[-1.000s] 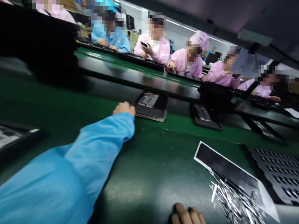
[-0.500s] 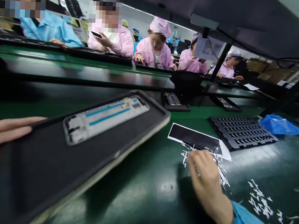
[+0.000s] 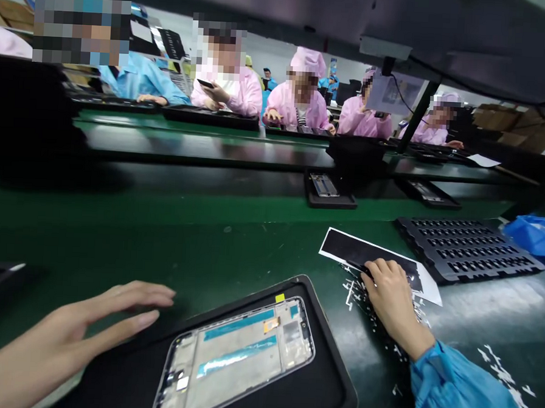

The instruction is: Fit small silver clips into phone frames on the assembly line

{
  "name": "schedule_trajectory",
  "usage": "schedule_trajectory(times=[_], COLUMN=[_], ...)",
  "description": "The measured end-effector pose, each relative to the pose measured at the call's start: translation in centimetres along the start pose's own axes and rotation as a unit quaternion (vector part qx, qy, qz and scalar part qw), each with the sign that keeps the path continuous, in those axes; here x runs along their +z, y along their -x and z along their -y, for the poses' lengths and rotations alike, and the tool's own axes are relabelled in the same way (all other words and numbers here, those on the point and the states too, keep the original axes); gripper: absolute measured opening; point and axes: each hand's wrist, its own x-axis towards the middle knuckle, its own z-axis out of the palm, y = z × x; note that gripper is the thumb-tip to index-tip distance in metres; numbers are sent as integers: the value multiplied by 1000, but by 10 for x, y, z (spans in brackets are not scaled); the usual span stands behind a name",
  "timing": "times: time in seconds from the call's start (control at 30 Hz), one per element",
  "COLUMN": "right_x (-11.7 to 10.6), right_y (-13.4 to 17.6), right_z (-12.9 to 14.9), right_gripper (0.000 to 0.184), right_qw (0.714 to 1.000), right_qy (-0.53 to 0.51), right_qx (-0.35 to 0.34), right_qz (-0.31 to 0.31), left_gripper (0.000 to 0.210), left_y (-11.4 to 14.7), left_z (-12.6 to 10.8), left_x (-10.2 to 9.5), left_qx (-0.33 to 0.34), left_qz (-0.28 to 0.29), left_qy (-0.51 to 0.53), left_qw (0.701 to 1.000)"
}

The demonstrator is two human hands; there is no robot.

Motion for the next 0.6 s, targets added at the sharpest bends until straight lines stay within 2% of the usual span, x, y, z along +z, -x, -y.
schedule_trajectory(times=[0.13, 0.33, 0.47, 0.6], right_x=[6, 7, 1, -11], right_y=[3, 2, 0, 3], right_z=[-5, -11, -13, -14], right_gripper=[16, 21, 25, 24], right_qw=[999, 991, 976, 944], right_qy=[-33, -126, -211, -308], right_qx=[11, 25, 52, 115], right_qz=[-10, -26, -30, -21], left_gripper=[18, 22, 20, 19], left_y=[-9, -13, -14, -14], left_z=[-44, -109, -131, -145], left_x=[7, 29, 41, 48], left_qx=[14, 150, 191, 222], left_qz=[28, 94, 115, 131], left_qy=[2, -8, 2, 5], left_qw=[1000, 984, 975, 966])
